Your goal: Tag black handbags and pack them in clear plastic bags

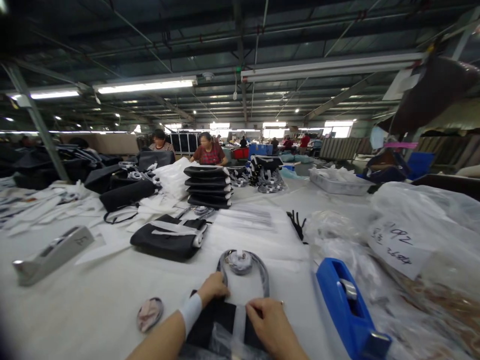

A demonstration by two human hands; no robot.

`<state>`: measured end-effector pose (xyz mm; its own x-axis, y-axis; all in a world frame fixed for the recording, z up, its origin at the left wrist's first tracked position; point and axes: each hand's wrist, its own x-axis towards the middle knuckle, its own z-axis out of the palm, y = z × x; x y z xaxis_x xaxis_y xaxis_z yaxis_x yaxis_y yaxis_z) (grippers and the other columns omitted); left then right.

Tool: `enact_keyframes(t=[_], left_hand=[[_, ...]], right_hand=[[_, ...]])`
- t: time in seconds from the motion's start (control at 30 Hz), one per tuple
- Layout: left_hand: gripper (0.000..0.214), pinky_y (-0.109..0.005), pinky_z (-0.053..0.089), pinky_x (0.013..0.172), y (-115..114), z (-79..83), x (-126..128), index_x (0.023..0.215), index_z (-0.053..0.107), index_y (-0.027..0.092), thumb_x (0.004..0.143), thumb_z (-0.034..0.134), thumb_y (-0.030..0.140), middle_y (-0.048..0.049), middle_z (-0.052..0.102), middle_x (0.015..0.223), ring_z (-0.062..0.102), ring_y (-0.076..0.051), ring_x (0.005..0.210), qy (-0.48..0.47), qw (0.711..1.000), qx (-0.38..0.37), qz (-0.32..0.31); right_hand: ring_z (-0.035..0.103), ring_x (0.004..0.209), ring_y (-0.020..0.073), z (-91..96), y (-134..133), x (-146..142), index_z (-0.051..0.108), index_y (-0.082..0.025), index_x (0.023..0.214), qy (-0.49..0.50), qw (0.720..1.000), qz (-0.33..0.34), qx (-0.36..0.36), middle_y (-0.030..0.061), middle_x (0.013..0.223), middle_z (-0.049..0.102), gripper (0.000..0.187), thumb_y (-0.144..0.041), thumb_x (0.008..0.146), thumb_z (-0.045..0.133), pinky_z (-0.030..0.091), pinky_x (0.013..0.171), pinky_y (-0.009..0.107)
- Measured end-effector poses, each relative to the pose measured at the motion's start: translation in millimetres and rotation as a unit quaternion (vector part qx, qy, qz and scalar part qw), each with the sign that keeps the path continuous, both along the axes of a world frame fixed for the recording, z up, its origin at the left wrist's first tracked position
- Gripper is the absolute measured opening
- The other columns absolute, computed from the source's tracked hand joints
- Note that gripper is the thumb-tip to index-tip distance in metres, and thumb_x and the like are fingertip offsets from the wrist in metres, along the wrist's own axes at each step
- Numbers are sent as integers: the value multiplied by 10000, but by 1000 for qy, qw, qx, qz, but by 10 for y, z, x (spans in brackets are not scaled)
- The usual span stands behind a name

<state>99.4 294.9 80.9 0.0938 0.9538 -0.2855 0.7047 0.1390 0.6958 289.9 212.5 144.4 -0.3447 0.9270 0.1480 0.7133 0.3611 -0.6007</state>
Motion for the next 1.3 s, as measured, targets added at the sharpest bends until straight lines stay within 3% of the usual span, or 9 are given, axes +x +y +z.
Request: enact_keyframes(t=[0.17,0.3,0.4,0.5,0.63,0.7,0.83,1.07,1.3], left_hand=[[219,-357,547,764,65,-39,-236,961,632,138,874,613,339,-26,662,948,634,-161,842,-56,998,-34,-12],[282,-404,518,843,140,-61,-502,1065,595,150,899,563,375,-56,633,1062,612,-190,953,-52,996,-11,74],[260,-361,536,763,183,-130,-550,1020,603,144,883,593,364,-41,643,993,625,-166,853,-62,992,-61,97],[231,-290,526,643,184,-163,-513,862,621,131,869,616,362,8,636,812,607,-127,698,-102,987,-113,60],[175,-240,459,578,93,-40,-527,794,618,138,852,611,303,37,587,696,532,-88,587,-210,973,-96,7],[121,-225,436,598,30,76,-565,839,647,151,824,571,244,33,597,702,525,-77,588,-282,956,-76,-28],[273,-240,433,640,-50,280,-590,926,699,194,727,516,235,5,661,822,574,-107,665,-359,927,-55,-96],[214,-272,423,809,-74,283,-577,801,736,177,646,666,307,17,666,746,555,-159,791,-350,924,2,-155],[213,-240,276,522,-39,163,-617,673,700,139,649,648,344,58,477,531,359,-92,532,-275,954,17,-122]], right_hand=[[495,501,161,-31,259,4,514,-215,500,9,999,-48,-11,-8,453,511,360,-363,818,433,321,521,264],[548,497,168,-39,374,-109,585,-213,556,-8,999,-44,-20,4,482,588,371,-363,850,415,349,526,263],[556,510,177,-72,411,-230,571,-214,536,-26,999,-33,-16,9,478,586,384,-378,848,418,348,537,273],[574,564,197,-105,423,-288,588,-211,545,-45,999,-30,-4,29,531,619,385,-393,838,418,354,575,296],[613,652,239,-119,430,-248,659,-210,621,-68,997,-44,2,69,654,688,402,-414,846,395,387,642,338],[626,685,256,-118,456,-254,698,-213,678,-67,996,-58,6,87,709,712,399,-414,851,400,404,676,362],[628,684,258,-131,577,-452,712,-220,682,-23,999,-36,1,95,717,719,314,-362,838,479,411,674,373],[593,615,200,-197,688,-773,630,-200,587,38,997,60,-27,27,605,647,352,-332,848,434,412,602,306],[527,487,151,-332,669,-746,644,-187,593,63,994,47,-81,-10,469,546,365,-368,833,436,386,508,257]])
